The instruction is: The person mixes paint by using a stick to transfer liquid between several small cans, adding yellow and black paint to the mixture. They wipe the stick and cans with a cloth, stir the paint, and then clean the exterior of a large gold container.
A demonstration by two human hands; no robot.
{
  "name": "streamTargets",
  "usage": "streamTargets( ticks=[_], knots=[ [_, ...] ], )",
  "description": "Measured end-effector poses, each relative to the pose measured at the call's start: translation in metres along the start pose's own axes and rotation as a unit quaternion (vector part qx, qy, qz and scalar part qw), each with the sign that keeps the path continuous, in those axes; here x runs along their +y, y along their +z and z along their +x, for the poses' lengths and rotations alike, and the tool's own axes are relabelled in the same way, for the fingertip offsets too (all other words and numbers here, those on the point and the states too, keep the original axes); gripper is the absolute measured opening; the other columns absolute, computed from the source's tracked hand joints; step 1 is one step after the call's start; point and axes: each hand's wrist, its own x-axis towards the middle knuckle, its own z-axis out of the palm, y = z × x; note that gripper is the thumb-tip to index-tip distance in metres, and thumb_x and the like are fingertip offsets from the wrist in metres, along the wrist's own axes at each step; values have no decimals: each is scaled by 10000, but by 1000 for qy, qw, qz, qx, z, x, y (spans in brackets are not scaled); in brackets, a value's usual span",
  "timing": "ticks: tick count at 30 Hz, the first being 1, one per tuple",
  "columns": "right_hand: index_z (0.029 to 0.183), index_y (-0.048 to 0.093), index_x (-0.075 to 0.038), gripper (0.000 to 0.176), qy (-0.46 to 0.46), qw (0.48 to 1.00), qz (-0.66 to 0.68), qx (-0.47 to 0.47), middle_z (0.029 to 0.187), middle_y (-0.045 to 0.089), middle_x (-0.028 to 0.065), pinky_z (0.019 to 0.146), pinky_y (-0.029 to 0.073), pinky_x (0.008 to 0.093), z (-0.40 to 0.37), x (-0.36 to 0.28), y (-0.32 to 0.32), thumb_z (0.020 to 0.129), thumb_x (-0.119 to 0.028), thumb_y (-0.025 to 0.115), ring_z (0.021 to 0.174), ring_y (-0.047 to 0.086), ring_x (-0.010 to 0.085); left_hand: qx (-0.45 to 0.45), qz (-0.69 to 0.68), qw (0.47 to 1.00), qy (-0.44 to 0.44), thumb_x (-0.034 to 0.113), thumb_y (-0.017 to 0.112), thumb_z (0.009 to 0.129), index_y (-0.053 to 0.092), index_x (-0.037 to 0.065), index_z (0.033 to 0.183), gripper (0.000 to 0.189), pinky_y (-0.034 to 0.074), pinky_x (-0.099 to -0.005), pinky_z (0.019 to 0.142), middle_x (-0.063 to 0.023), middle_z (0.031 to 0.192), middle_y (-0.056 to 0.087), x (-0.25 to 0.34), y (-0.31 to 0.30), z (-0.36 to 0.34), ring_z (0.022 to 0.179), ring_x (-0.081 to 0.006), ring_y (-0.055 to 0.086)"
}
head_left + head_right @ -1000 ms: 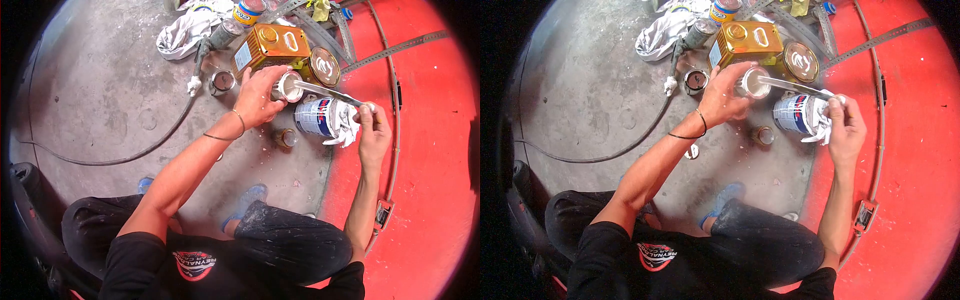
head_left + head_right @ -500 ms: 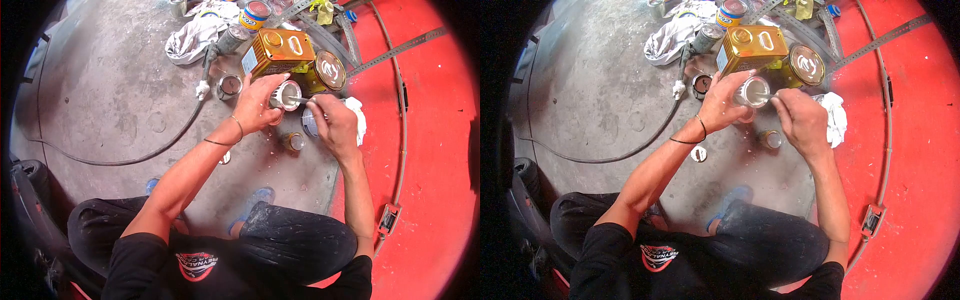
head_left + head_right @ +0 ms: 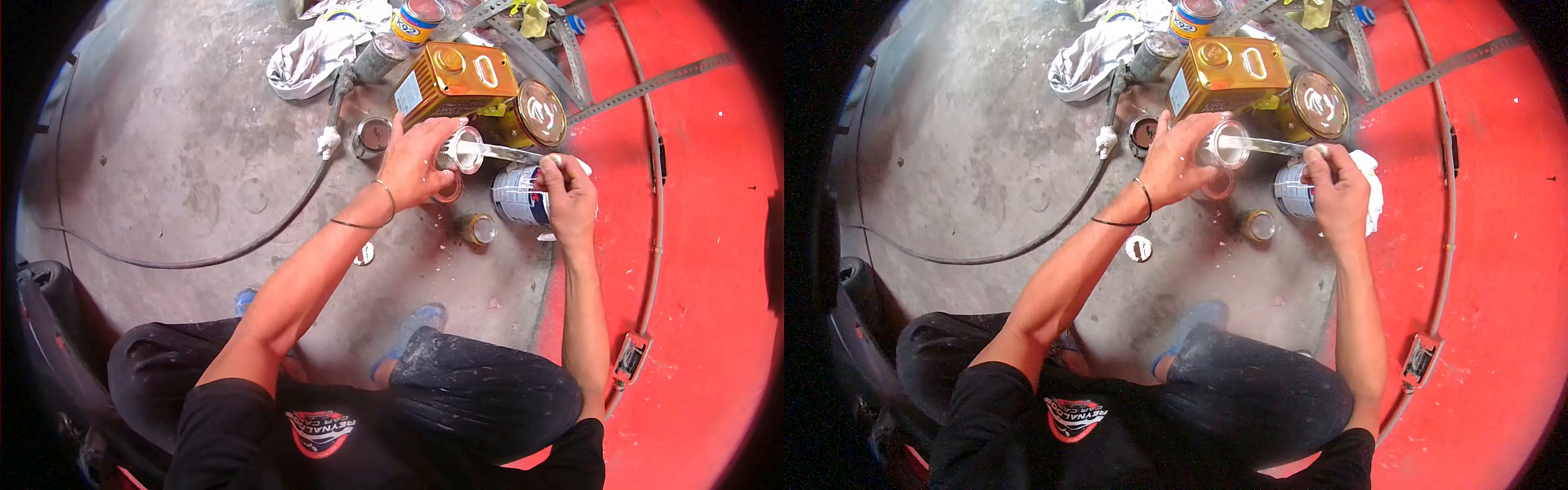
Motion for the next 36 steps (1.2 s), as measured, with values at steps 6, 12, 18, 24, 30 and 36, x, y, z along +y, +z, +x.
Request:
streamTargets(
  ticks=[6,12,18,24,30,36],
  knots=[
    [1133,726,-14,210,17,998,50,30,913,688,-1,772,539,258,0,21,-30,1120,-222,699,819,632,76,12,-6,1000,-21,205,847,791,556,189,1562,824,225,-703,1282,-80,1452,668,-11,0,4,1408,-308,604],
    [1151,713,-20,203,-28,995,55,82,912,686,5,775,541,260,-2,1,-54,1127,-220,691,823,635,87,2,-5,999,-39,209,838,803,553,186,1565,815,201,-710,1296,-82,1463,663,-14,4,4,1420,-305,596],
    [1185,716,-9,223,-79,989,34,119,933,696,22,806,560,292,-5,-23,-65,1119,-222,702,846,661,110,-4,-20,999,-41,172,797,782,554,183,1584,838,177,-755,1295,-72,1522,645,-12,7,4,1442,-318,593],
    [1189,718,-5,214,-98,988,29,117,947,703,26,808,551,289,-4,-27,-69,1116,-207,706,862,662,110,-2,-20,999,-40,176,806,784,547,181,1593,849,170,-737,1305,-72,1531,641,-13,6,3,1449,-312,590],
    [1187,723,6,186,-23,996,51,67,939,694,13,797,537,261,0,10,-39,1117,-164,696,862,645,90,-1,-26,1000,-17,246,861,808,493,156,1628,904,209,-709,1297,-99,1477,660,-4,1,6,1413,-320,599],
    [1132,758,11,150,-53,996,-6,65,980,731,17,823,557,275,-3,10,-20,1078,-128,746,908,677,96,-18,-22,999,-22,246,865,800,488,158,1635,920,214,-724,1286,-101,1467,670,-5,1,7,1404,-319,607]
  ],
)
